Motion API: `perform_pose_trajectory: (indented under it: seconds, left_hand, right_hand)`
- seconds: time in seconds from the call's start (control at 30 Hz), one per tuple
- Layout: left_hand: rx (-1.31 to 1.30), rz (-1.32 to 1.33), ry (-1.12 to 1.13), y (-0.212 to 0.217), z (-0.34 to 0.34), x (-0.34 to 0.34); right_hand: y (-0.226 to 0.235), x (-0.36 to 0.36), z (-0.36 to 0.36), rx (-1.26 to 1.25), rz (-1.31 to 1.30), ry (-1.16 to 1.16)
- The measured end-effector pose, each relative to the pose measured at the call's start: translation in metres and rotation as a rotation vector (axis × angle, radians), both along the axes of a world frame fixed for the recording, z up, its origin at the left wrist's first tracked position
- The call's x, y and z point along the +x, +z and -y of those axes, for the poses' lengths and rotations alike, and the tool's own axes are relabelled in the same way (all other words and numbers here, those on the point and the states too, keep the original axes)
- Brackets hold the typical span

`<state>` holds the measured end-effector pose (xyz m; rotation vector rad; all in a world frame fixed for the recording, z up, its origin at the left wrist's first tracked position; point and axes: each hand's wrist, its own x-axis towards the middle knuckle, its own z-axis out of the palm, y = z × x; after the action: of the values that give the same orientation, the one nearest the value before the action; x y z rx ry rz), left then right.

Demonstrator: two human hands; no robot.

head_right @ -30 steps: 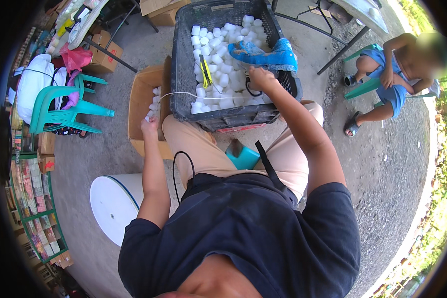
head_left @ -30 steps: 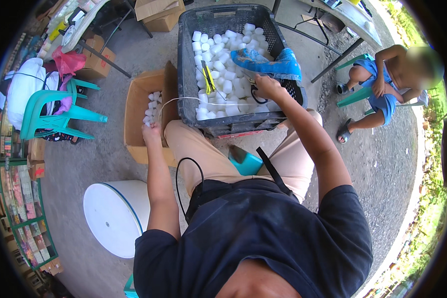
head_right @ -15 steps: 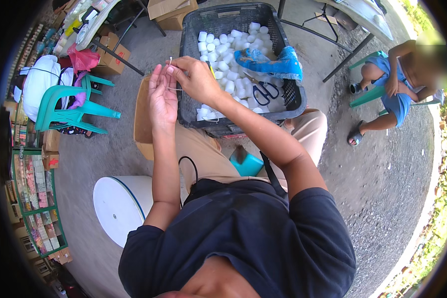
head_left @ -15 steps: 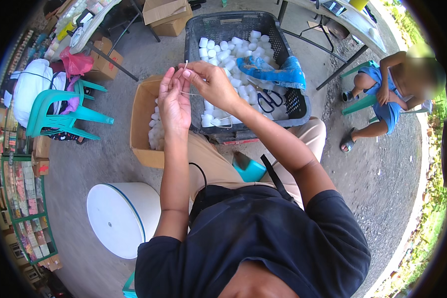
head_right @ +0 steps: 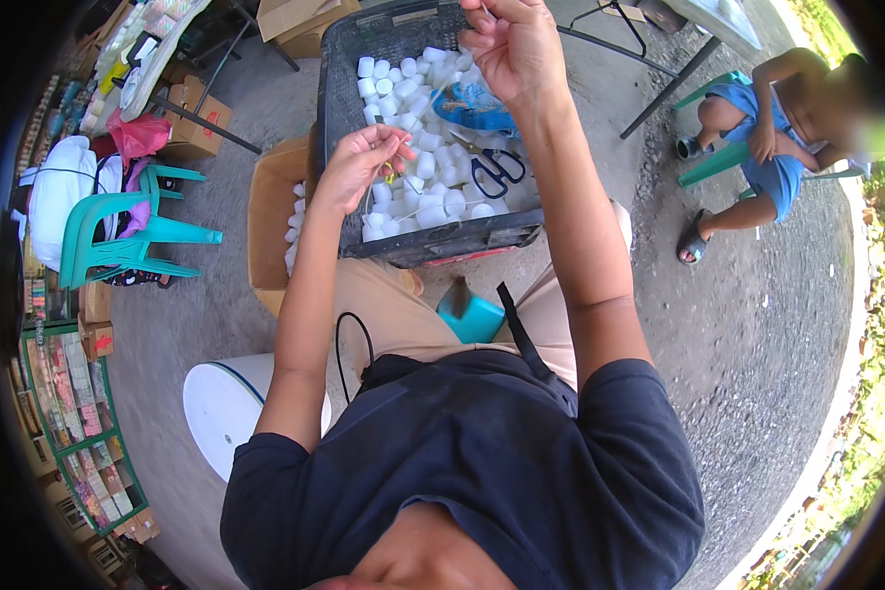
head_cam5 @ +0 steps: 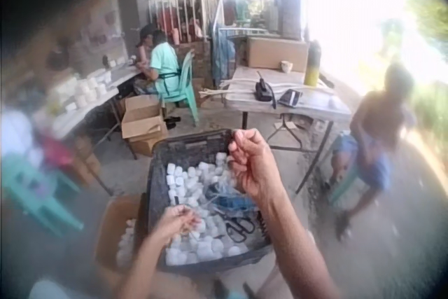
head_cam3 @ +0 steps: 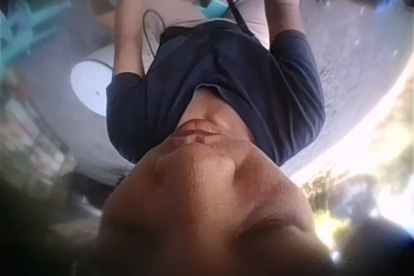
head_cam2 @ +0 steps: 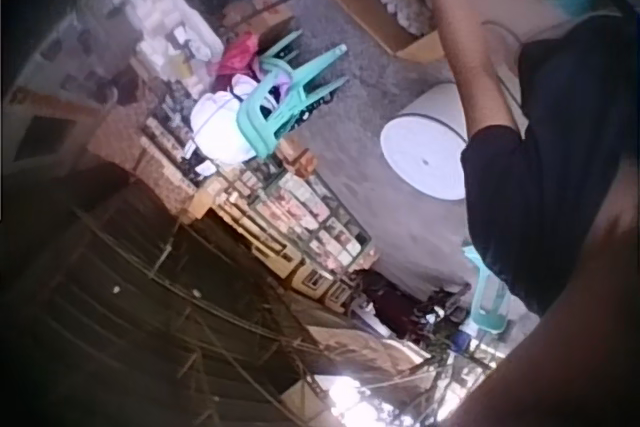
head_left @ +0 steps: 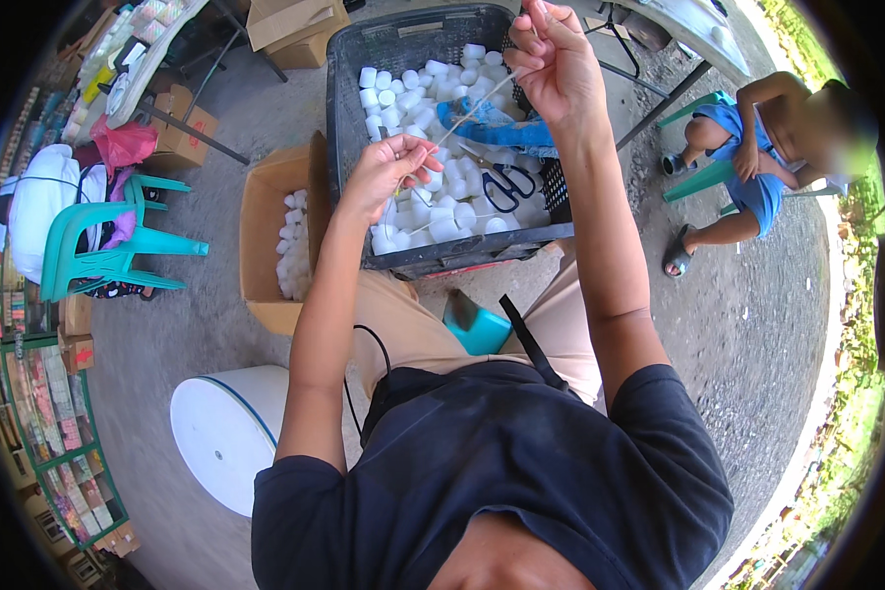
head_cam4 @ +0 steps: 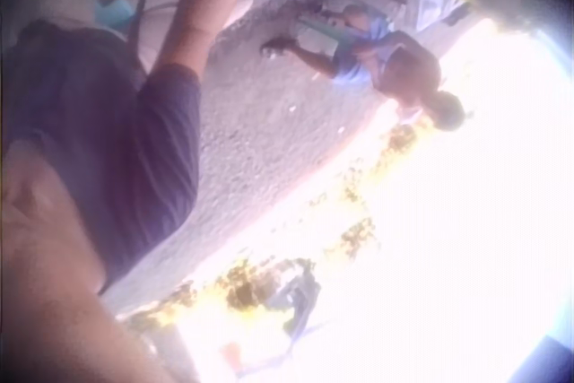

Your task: The person assembles small white cylindrical candles by inserting wicks, trimming them with scissors, and wiping the candles with a cloth. The person handles the candles one at a time from a basket and places them back after processing.

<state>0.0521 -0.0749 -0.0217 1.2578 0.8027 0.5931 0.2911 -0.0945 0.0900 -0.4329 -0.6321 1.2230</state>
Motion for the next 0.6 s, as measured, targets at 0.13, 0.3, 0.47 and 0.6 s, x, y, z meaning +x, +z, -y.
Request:
perform_pose_trajectory:
  seconds: [0.13,0.3,0.47,0.6]
  left_hand:
    - [0.494,-0.801,-0.155,-0.093,-0.06,0.016]
    - [0.513,-1.399,-0.334,-0.115,-0.052,0.068]
    - [0.358,-1.329,-0.337,-0.12,-0.058,0.048]
    - [0.517,-1.23,-0.283,-0.119,-0.068,0.044]
  right_hand:
    - [-0.045,-0.007,-0.032,-0.064,0.331,-0.023]
    - [-0.179,0.02,-0.086,-0.466,1.166,-0.365]
    - [-0.186,-0.004,-0.064,-0.534,2.13,-0.37]
    - [-0.182,0.015,-0.071,-0.509,2.114,-0.313]
